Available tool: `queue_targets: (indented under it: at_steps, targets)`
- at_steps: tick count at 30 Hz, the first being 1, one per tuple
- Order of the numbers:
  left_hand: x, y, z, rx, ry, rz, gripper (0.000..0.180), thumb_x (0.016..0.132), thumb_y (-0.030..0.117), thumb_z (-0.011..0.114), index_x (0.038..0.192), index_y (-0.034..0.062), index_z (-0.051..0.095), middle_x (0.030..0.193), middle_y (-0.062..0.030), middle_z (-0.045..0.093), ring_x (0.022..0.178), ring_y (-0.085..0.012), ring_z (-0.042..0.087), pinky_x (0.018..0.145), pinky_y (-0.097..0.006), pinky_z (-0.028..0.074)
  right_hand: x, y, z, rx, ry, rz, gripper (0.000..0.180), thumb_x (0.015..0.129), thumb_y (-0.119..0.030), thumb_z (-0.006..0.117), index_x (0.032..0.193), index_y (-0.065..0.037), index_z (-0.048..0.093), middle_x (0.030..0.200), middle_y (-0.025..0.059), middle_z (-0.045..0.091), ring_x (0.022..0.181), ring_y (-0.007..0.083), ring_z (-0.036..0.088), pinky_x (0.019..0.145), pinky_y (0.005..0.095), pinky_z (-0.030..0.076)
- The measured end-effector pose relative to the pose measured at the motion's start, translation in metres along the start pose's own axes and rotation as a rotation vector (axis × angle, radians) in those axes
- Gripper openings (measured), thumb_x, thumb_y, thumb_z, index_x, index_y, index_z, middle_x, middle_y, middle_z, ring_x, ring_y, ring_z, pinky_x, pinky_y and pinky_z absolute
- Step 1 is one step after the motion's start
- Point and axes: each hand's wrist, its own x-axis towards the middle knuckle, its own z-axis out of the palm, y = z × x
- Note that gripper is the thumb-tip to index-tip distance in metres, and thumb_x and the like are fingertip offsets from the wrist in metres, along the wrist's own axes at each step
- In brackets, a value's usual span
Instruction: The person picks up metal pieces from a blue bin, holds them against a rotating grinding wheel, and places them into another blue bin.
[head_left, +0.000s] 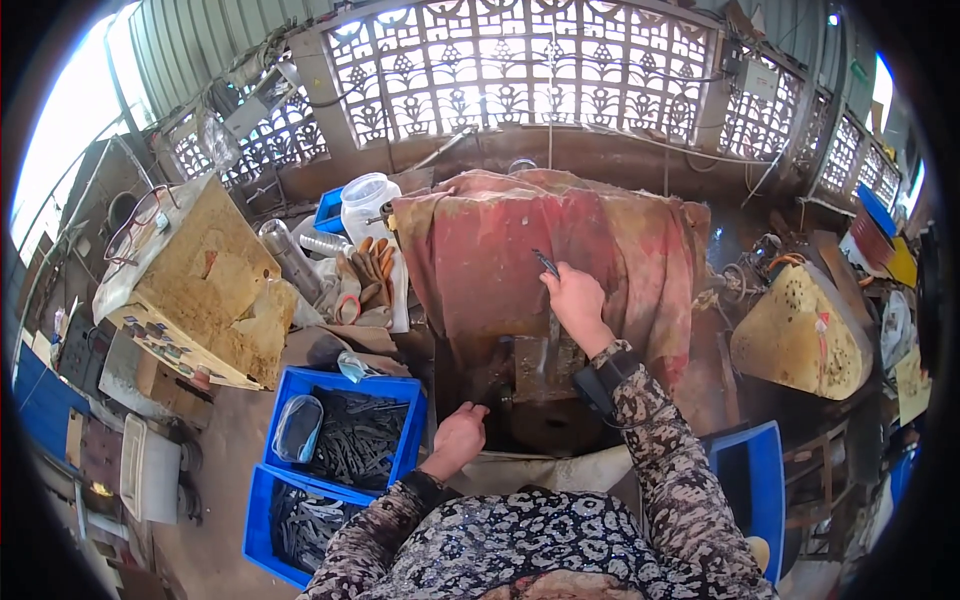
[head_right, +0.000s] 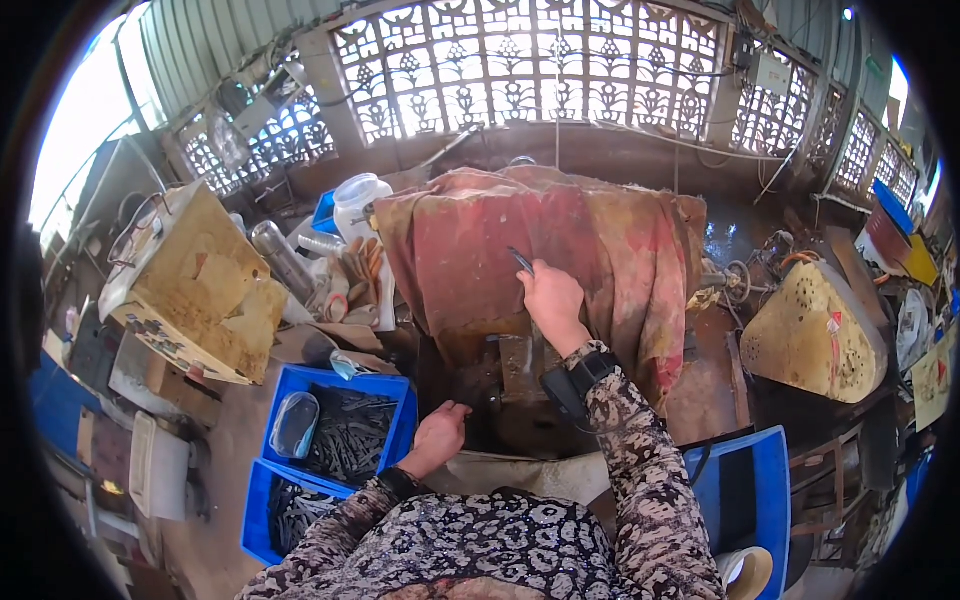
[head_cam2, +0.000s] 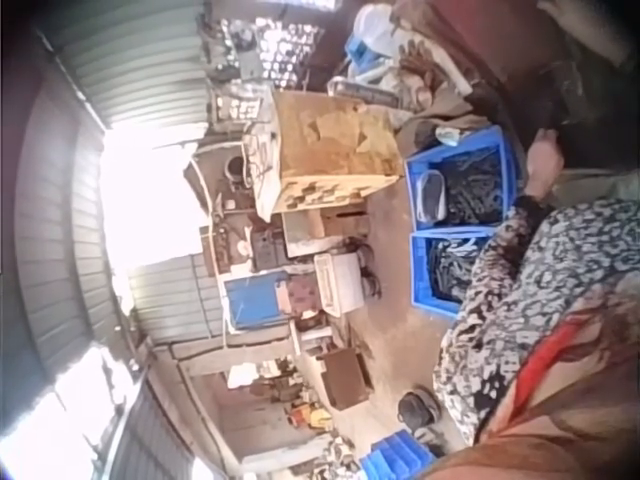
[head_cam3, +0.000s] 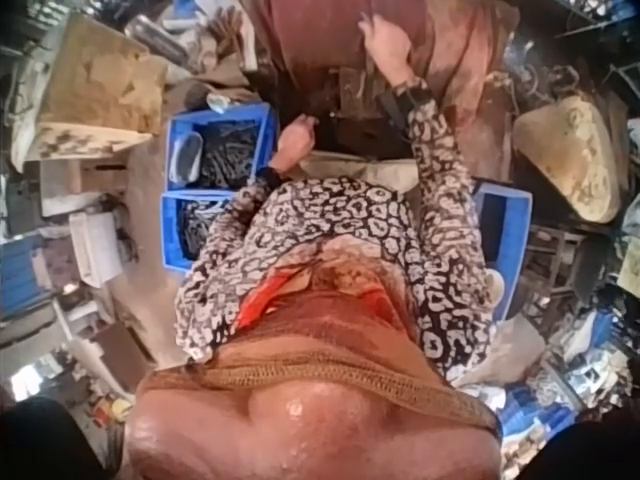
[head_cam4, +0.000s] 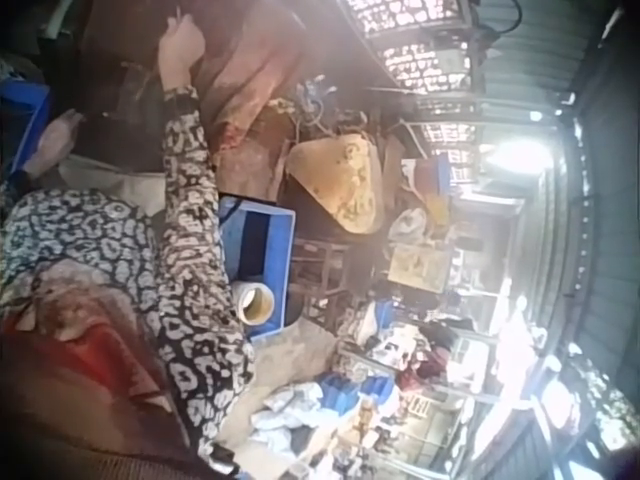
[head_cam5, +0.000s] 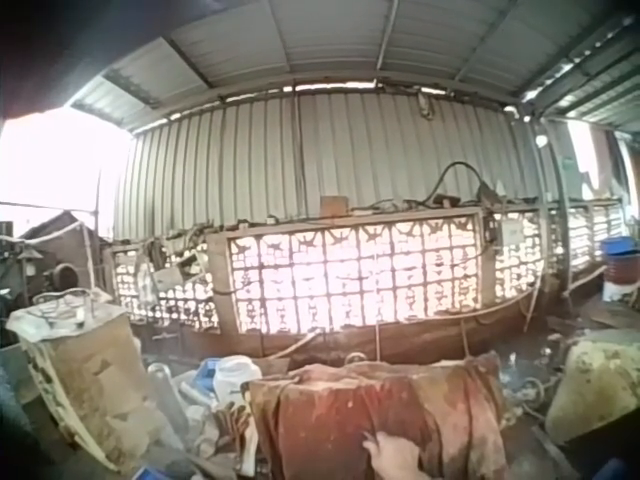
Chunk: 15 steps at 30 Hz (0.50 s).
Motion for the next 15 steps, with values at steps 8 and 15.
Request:
queue_targets:
  at_steps: [8,15]
  targets:
    - [0.0002,-0.0003,0.0006,-0.004,-0.014,-0.009,0.024,0.079,0.006,0.052,0.101,0.0056,0.062,0.097,-0.0169,0.062,0.089,-0.0328,0.061,0.077,-0.040,0.051,-0.0003,0.0006,0.0008,0.009,0.015,-0.011,0.030,0.087,-0.036,0.059,0.083,-0.006,0.057,0.075,0.0165,0.062,0.074,0.0389,0.061,0.063,0.0503,0.046]
    - [-0.0002,-0.0017,0.0024,0.013,-0.014,0.004,0.023,0.080,0.007,0.051,0.099,0.0062,0.063,0.093,-0.0163,0.062,0.088,-0.0321,0.062,0.076,-0.040,0.051,0.0002,-0.0001,0.0014,-0.001,0.013,-0.007,0.029,0.087,-0.036,0.059,0.084,-0.008,0.058,0.075,0.0156,0.063,0.075,0.0383,0.061,0.063,0.0500,0.046]
